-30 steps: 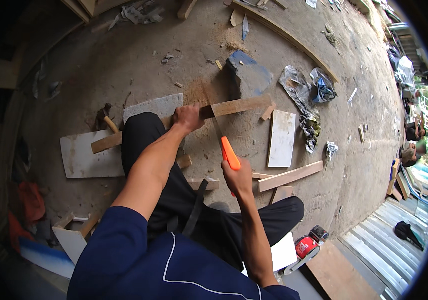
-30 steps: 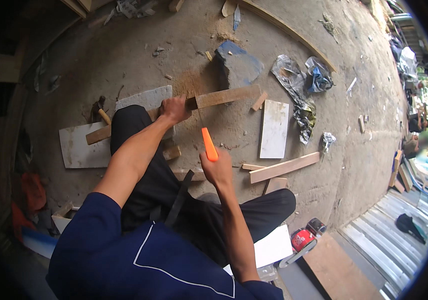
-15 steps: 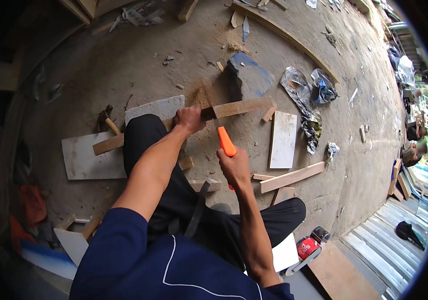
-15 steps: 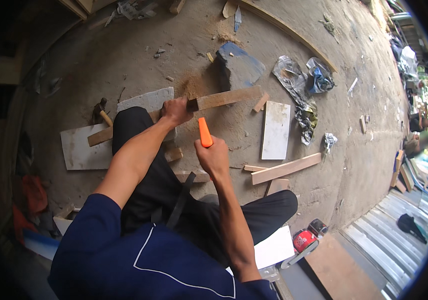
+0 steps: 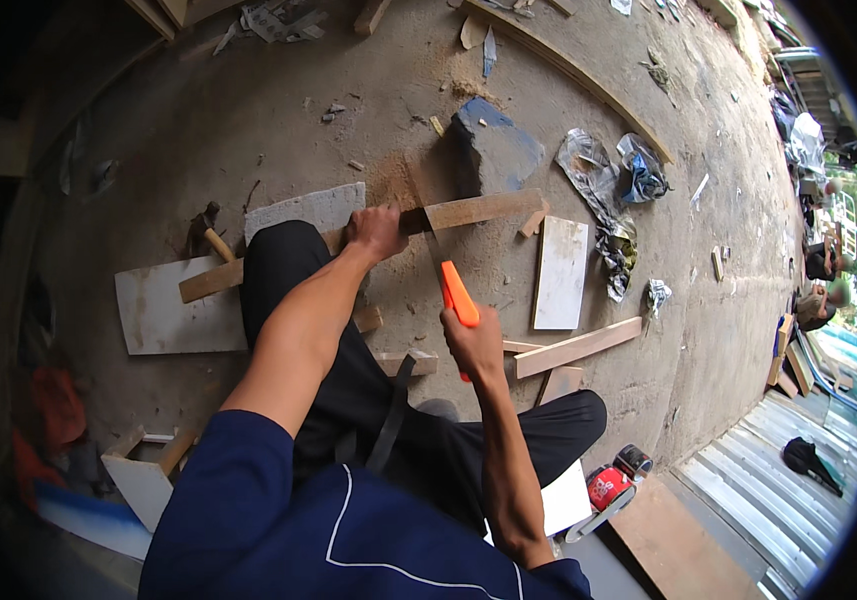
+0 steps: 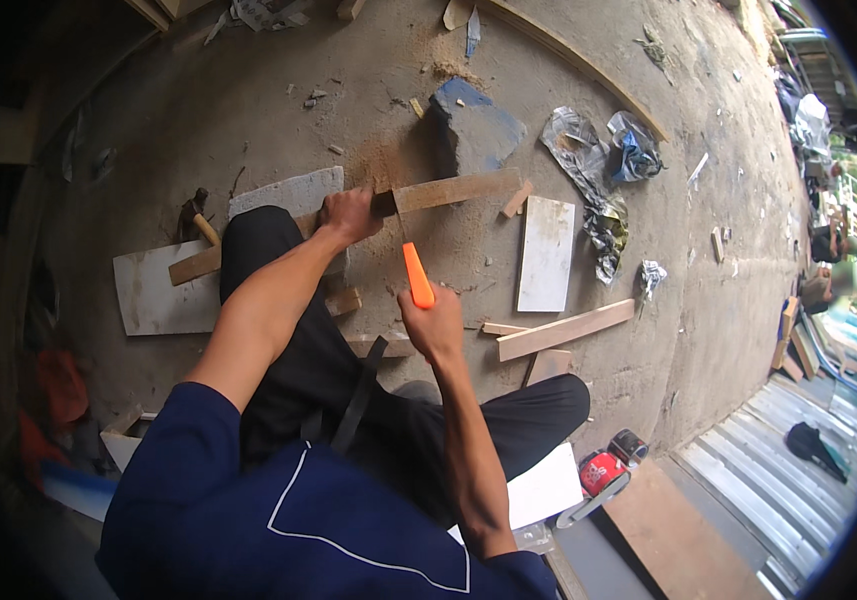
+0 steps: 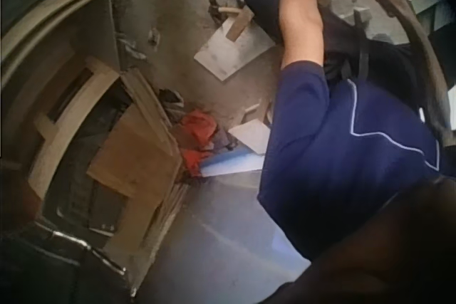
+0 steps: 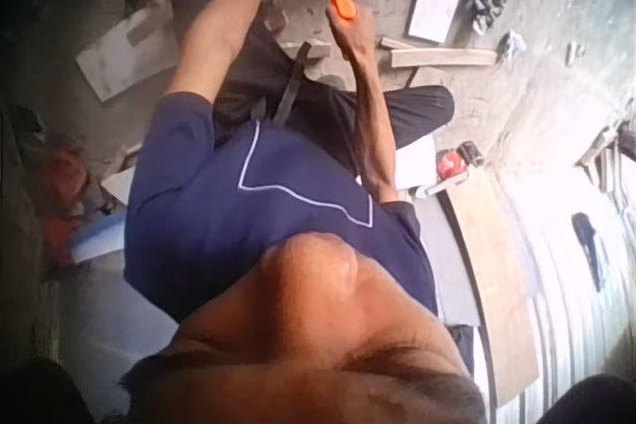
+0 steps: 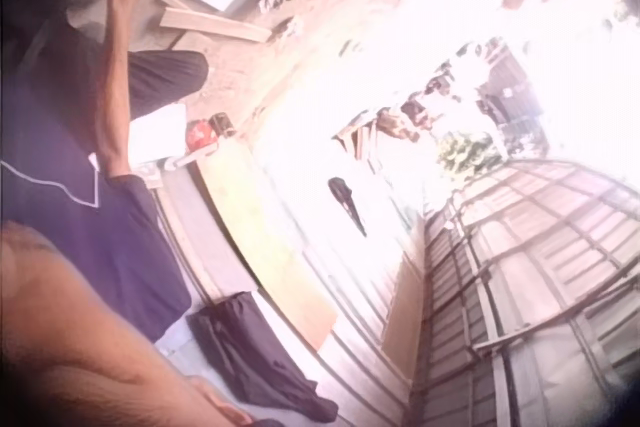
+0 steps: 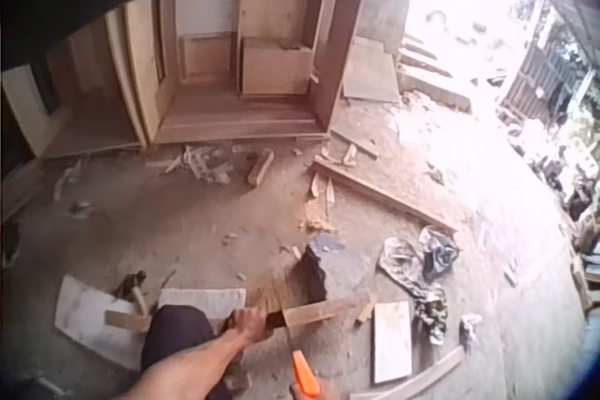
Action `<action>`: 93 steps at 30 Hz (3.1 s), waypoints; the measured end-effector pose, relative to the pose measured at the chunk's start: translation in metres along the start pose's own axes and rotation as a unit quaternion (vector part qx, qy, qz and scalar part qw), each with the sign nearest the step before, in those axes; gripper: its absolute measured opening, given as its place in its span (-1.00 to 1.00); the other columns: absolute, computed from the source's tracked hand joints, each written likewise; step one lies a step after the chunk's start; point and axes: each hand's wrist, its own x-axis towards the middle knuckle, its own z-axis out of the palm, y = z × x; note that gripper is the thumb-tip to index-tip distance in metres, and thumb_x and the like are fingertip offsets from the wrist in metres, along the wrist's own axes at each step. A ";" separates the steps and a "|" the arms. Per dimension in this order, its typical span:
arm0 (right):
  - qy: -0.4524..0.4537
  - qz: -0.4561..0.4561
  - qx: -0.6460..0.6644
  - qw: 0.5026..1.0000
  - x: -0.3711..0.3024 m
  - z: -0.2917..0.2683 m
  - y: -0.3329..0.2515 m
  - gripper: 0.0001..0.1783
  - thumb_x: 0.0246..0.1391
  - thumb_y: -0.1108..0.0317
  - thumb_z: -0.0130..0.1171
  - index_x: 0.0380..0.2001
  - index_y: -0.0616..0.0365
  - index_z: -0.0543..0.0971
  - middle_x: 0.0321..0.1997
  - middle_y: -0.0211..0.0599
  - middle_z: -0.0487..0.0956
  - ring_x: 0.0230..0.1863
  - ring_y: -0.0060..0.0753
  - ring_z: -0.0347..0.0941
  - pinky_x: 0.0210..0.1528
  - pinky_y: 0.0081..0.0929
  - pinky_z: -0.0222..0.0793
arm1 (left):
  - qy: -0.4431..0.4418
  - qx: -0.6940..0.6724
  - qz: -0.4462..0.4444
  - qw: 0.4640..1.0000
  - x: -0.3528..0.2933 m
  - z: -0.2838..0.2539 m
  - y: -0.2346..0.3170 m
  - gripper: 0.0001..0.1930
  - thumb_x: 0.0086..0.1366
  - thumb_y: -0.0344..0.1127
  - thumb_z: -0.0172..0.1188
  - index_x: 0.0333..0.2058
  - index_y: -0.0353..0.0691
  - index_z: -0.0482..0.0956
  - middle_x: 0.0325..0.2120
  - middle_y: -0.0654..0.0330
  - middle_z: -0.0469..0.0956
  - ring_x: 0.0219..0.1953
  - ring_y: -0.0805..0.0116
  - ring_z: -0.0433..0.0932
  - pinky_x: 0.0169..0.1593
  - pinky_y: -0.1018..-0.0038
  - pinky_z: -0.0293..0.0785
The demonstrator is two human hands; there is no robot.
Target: The person sits on the floor and uses a hand saw to cut a small wooden plank resting on a concrete block. They hold the wood steady with one hand and saw with the other, then reposition the plank to continue cutting.
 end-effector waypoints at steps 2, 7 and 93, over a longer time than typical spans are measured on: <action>0.004 -0.050 -0.035 0.998 -0.048 -0.013 -0.008 -0.71 -0.08 0.30 0.12 -0.61 0.37 0.43 -0.71 0.00 0.38 -0.68 -0.18 0.31 -0.53 -0.29 0.23 | 0.000 0.000 -0.016 1.000 0.008 -0.012 -0.003 -0.63 -0.08 -0.25 0.26 -0.28 -0.28 0.47 -0.34 -0.02 0.59 -0.23 -0.01 0.59 -0.18 0.10 0.45; -0.008 -0.014 0.010 1.000 -0.084 -0.037 0.010 -0.72 -0.07 0.32 0.11 -0.61 0.37 0.41 -0.73 -0.05 0.35 -0.68 -0.28 0.30 -0.54 -0.31 0.20 | -0.011 -0.006 -0.012 1.000 -0.001 -0.001 -0.002 -0.66 -0.07 -0.28 0.24 -0.29 -0.28 0.45 -0.34 -0.03 0.58 -0.22 -0.01 0.59 -0.16 0.10 0.43; -0.003 0.014 -0.059 0.998 -0.013 -0.012 -0.011 -0.71 -0.08 0.30 0.09 -0.61 0.37 0.42 -0.71 0.03 0.38 -0.69 -0.06 0.32 -0.55 -0.28 0.22 | 0.032 -0.034 0.010 0.999 0.002 0.013 -0.005 -0.70 -0.11 -0.37 0.23 -0.33 -0.31 0.46 -0.47 -0.05 0.58 -0.33 -0.01 0.60 -0.27 0.08 0.41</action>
